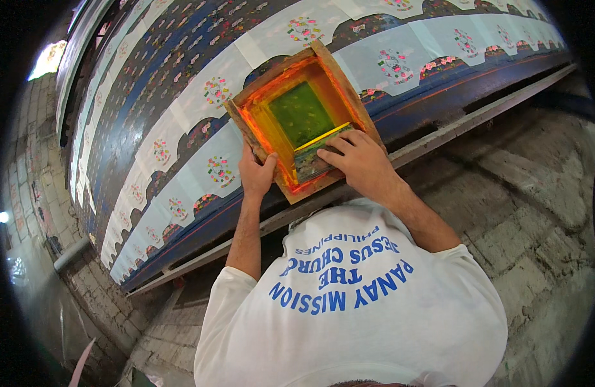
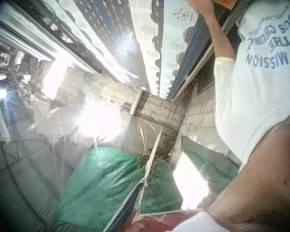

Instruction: The person uses a squeegee to spread green ink across a screen-printing frame held against a large curved surface. The person repeatedly pulls the squeegee across the screen to transfer ink onto the surface below.

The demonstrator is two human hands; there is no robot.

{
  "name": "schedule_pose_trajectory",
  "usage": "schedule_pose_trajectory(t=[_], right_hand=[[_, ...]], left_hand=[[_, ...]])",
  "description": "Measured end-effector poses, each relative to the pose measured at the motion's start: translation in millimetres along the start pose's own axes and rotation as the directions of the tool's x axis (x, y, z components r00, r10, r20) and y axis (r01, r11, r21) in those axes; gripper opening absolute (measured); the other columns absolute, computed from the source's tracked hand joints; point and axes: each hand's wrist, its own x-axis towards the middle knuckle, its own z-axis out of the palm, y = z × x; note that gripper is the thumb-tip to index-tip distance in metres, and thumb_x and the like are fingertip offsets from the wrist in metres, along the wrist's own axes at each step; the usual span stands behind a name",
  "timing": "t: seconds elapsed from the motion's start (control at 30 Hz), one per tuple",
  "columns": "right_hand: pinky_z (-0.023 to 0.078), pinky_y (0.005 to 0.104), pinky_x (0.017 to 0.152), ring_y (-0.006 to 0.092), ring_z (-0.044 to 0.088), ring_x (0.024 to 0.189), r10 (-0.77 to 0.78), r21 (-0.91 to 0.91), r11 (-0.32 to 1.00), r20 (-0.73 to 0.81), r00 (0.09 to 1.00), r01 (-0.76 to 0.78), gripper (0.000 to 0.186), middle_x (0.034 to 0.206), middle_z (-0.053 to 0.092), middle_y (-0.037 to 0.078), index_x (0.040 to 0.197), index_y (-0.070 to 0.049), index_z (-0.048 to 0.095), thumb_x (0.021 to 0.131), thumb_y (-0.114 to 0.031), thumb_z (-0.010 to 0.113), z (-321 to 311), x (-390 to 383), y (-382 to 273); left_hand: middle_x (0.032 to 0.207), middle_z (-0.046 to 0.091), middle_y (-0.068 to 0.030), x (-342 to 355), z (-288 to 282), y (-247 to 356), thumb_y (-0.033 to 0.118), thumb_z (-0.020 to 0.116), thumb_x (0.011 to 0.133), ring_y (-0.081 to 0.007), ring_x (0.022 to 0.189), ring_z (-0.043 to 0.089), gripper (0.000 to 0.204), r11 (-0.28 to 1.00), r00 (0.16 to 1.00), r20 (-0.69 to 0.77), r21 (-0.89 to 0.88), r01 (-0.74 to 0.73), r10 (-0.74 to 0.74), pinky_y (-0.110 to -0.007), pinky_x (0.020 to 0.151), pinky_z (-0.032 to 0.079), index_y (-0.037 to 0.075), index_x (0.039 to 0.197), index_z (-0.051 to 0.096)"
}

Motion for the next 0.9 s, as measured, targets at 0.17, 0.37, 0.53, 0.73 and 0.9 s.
schedule_pose_trajectory(t=[0.17,0.37,0.53,0.73,0.9], right_hand=[[0.056,0.0471,0.104,0.0326,0.071,0.113,0.038,0.107,0.993,0.184,0.982,-0.058,0.034,0.115,0.077,0.01,0.124,-0.013,0.083,0.092,-0.01,0.072,-17.1,17.4,9.4],[0.057,0.0475,0.103,0.0347,0.072,0.113,0.029,0.066,0.997,0.108,0.994,-0.036,0.036,0.117,0.078,0.012,0.129,-0.013,0.082,0.094,-0.007,0.072,-3.9,107.8,47.1],[0.057,0.0484,0.104,0.0363,0.071,0.117,0.085,-0.036,0.996,0.107,0.991,-0.081,0.035,0.119,0.078,0.012,0.131,-0.012,0.081,0.098,-0.009,0.07,6.0,146.9,45.5],[0.059,0.0491,0.104,0.0358,0.073,0.117,0.007,-0.015,1.0,0.205,0.979,-0.004,0.034,0.122,0.079,0.013,0.13,-0.016,0.083,0.098,-0.013,0.07,5.2,80.0,28.7],[0.059,0.0476,0.102,0.0346,0.073,0.116,-0.027,0.035,0.999,0.145,0.989,0.023,0.039,0.121,0.078,0.013,0.129,-0.015,0.083,0.094,-0.006,0.069,3.4,23.7,5.3]], left_hand=[[0.123,0.082,-0.0206,-0.4,3.1,8.6,0.012,0.075,0.095,-0.0273,0.101,0.082,0.087,0.988,0.999,-0.028,0.154,-0.014,0.019,-0.039,0.09,0.063,-0.004,0.17,0.035],[0.117,0.083,-0.0208,-1.6,1.1,24.0,0.015,0.074,0.097,-0.0294,0.098,0.082,0.083,0.989,0.993,0.0,0.088,0.121,-0.121,-0.042,0.09,0.063,-0.001,0.17,0.039],[0.117,0.083,-0.0192,0.6,-0.1,7.9,0.023,0.074,0.1,-0.0311,0.09,0.083,0.093,0.989,1.0,0.008,0.149,-0.024,0.023,-0.04,0.084,0.064,-0.004,0.175,0.026],[0.094,0.08,-0.0204,-1.8,-10.4,25.2,0.04,0.06,0.114,-0.0343,0.078,0.079,0.086,0.984,0.978,0.107,-0.005,0.18,-0.179,-0.048,0.078,0.062,-0.008,0.174,0.023],[0.082,0.076,-0.0264,2.5,-2.7,1.3,0.046,0.057,0.115,-0.0424,0.076,0.077,0.087,0.99,0.997,0.044,0.126,0.055,-0.061,-0.053,0.074,0.059,-0.009,0.174,0.024]])
